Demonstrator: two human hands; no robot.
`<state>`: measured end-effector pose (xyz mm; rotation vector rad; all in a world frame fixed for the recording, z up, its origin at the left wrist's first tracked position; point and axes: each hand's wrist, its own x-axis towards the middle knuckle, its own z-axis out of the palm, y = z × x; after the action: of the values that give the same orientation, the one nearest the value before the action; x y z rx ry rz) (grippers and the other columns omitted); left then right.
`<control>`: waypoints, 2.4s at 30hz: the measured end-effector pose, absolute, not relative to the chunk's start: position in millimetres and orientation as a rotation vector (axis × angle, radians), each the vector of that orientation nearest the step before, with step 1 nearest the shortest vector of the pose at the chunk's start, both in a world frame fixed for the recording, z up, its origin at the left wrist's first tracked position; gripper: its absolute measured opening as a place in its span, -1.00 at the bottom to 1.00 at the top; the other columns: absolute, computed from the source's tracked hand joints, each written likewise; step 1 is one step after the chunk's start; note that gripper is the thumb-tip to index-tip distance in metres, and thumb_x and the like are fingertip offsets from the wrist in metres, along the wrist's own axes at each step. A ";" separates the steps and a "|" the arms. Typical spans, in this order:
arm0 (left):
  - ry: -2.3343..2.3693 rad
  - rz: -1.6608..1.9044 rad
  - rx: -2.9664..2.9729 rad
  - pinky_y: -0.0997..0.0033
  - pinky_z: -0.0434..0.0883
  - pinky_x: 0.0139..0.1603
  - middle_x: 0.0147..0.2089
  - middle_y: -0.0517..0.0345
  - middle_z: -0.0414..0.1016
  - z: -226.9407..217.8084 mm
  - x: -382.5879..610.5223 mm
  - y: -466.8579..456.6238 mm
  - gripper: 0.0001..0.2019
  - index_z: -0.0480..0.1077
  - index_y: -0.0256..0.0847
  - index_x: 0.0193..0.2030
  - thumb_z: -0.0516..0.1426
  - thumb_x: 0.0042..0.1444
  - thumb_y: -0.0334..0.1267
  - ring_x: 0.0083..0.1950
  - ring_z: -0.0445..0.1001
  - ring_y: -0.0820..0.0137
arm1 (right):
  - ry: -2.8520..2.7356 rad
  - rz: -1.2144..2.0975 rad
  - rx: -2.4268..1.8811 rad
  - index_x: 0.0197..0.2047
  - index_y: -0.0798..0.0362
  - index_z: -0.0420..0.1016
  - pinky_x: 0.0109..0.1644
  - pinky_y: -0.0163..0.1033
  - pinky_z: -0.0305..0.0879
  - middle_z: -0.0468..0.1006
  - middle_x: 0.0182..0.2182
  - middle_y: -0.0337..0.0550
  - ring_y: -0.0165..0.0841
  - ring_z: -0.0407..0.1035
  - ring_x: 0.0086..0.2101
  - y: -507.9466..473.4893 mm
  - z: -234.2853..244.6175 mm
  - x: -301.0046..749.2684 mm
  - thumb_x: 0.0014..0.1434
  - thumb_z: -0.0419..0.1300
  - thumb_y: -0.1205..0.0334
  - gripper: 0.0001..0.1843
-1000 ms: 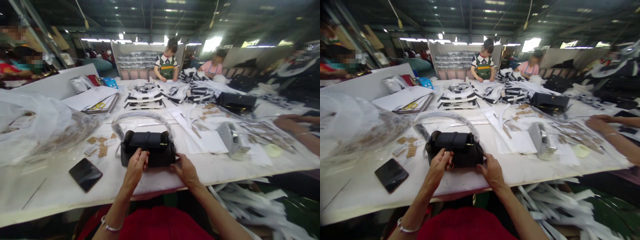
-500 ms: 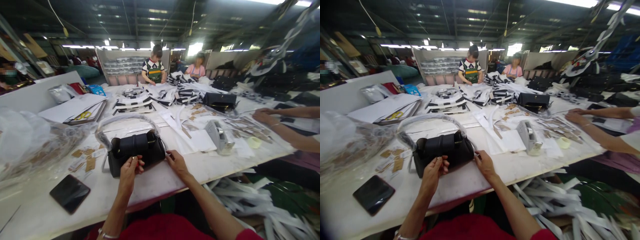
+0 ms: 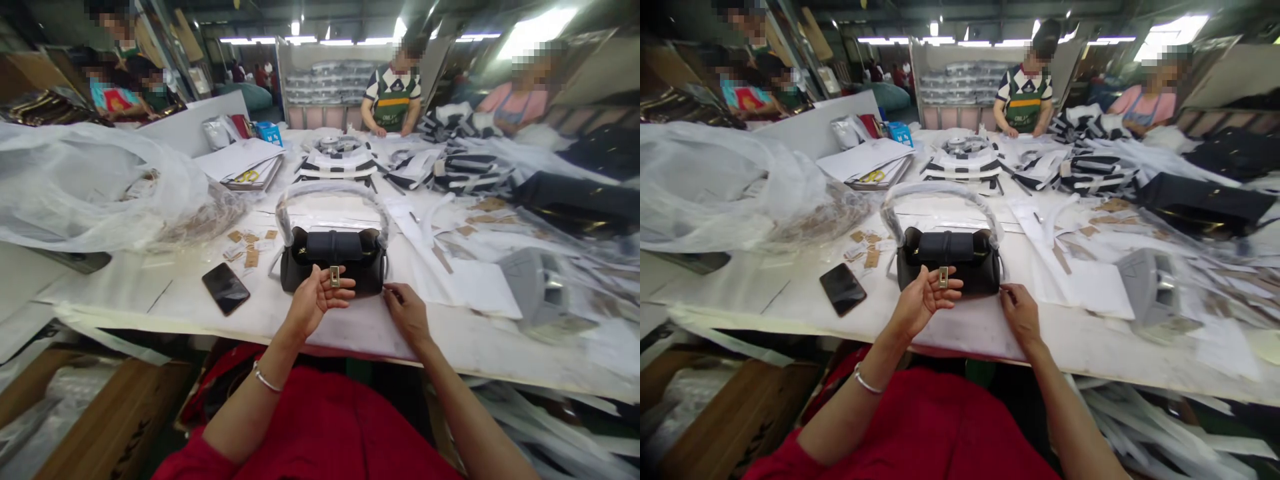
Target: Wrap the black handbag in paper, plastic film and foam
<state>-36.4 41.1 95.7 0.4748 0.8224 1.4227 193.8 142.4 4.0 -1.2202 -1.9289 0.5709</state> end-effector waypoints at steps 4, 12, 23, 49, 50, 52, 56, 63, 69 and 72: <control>0.906 1.426 0.573 0.42 0.52 -0.37 -0.17 -0.18 0.61 90.9 -34.5 43.3 -0.46 0.42 -0.37 0.05 -0.06 0.32 0.11 -0.29 0.61 0.30 | -1.916 0.564 -1.219 -0.18 0.02 0.55 -0.03 -0.08 0.39 0.59 -0.22 -0.07 -0.21 0.47 -0.20 142.6 5.4 191.8 0.22 0.09 0.10 -0.74; 1.699 1.600 1.170 0.31 0.49 -0.17 -0.25 0.04 0.57 63.0 -54.5 12.5 -0.63 0.45 -0.22 -0.04 0.07 0.26 0.02 -0.26 0.55 0.33 | -1.775 0.614 -1.271 0.01 0.05 0.47 -0.06 -0.03 0.43 0.57 -0.13 0.00 -0.21 0.48 -0.22 142.1 1.4 192.3 0.19 0.17 -0.07 -0.56; 1.956 1.508 1.262 0.08 0.24 0.31 0.28 -0.18 0.31 44.2 -133.0 56.0 -0.19 0.14 -0.25 0.30 0.29 -0.04 0.02 0.31 0.29 0.06 | -1.753 1.234 -1.040 0.40 0.05 0.04 0.24 0.09 0.24 0.30 0.26 0.16 -0.06 0.22 0.23 188.8 35.3 164.9 -0.13 0.44 -0.15 0.14; 1.647 0.640 2.109 -0.03 -0.04 0.45 0.41 -0.03 0.19 109.6 -116.5 70.8 -0.18 0.33 0.01 0.26 0.43 -0.22 -0.10 0.43 0.13 0.01 | -2.495 0.357 -0.797 0.12 -0.02 0.49 0.30 0.20 0.11 0.49 0.13 0.03 -0.02 0.34 0.14 117.2 115.2 132.4 0.05 0.40 0.08 -0.44; 1.655 0.630 2.119 -0.05 -0.06 0.45 0.41 -0.03 0.19 106.8 -115.1 70.4 -0.18 0.32 0.02 0.27 0.43 -0.21 -0.13 0.43 0.13 0.02 | -2.484 0.390 -0.818 0.11 -0.03 0.51 0.28 0.18 0.15 0.52 0.10 0.01 -0.05 0.36 0.11 119.0 113.1 131.2 0.09 0.36 0.07 -0.50; 1.671 0.605 2.134 -0.07 -0.09 0.45 0.41 -0.03 0.20 102.2 -112.7 70.8 -0.17 0.29 0.04 0.29 0.42 -0.19 -0.18 0.43 0.14 0.04 | -2.406 0.458 -0.887 0.05 -0.05 0.54 0.19 0.04 0.29 0.58 0.01 -0.05 -0.14 0.44 0.01 126.9 114.5 127.8 0.21 0.24 0.08 -0.65; 1.691 0.638 2.126 -0.09 -0.09 0.44 0.39 -0.05 0.21 96.9 -111.3 72.9 -0.16 0.26 0.03 0.31 0.41 -0.17 -0.22 0.41 0.17 0.04 | -2.399 0.430 -0.962 -0.09 -0.04 0.59 0.01 -0.11 0.37 0.61 -0.14 -0.10 -0.22 0.48 -0.14 153.6 126.2 109.0 0.24 0.18 0.20 -0.80; 1.711 0.646 2.242 -0.10 0.00 0.42 0.33 -0.10 0.31 87.0 -116.3 65.0 -0.19 0.25 -0.02 0.32 0.39 -0.11 -0.05 0.36 0.26 0.03 | -2.682 0.649 -0.694 -0.35 -0.11 0.63 -0.18 -0.20 0.35 0.64 -0.38 -0.21 -0.27 0.48 -0.33 190.0 122.8 79.5 0.11 0.16 0.31 -0.79; 1.686 0.643 2.323 -0.09 0.03 0.40 0.34 -0.08 0.31 78.5 -117.8 65.0 -0.24 0.24 -0.05 0.32 0.30 -0.01 0.10 0.34 0.29 0.07 | -2.813 0.851 -0.587 -0.42 -0.10 0.62 -0.30 -0.27 0.32 0.61 -0.46 -0.28 -0.31 0.46 -0.42 207.7 127.9 80.4 0.01 0.14 0.36 -0.76; 1.671 0.660 2.316 -0.09 0.04 0.39 0.33 -0.08 0.32 76.5 -118.0 64.1 -0.26 0.24 -0.07 0.32 0.27 0.03 0.13 0.33 0.30 0.08 | -2.879 0.798 -0.518 -0.41 -0.09 0.62 -0.27 -0.28 0.31 0.59 -0.41 -0.26 -0.32 0.45 -0.37 210.6 131.6 78.7 -0.03 0.13 0.41 -0.73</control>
<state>-118.0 64.1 76.5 2.3161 1.6714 0.6604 78.7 210.6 131.6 -0.5178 -2.8786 0.7983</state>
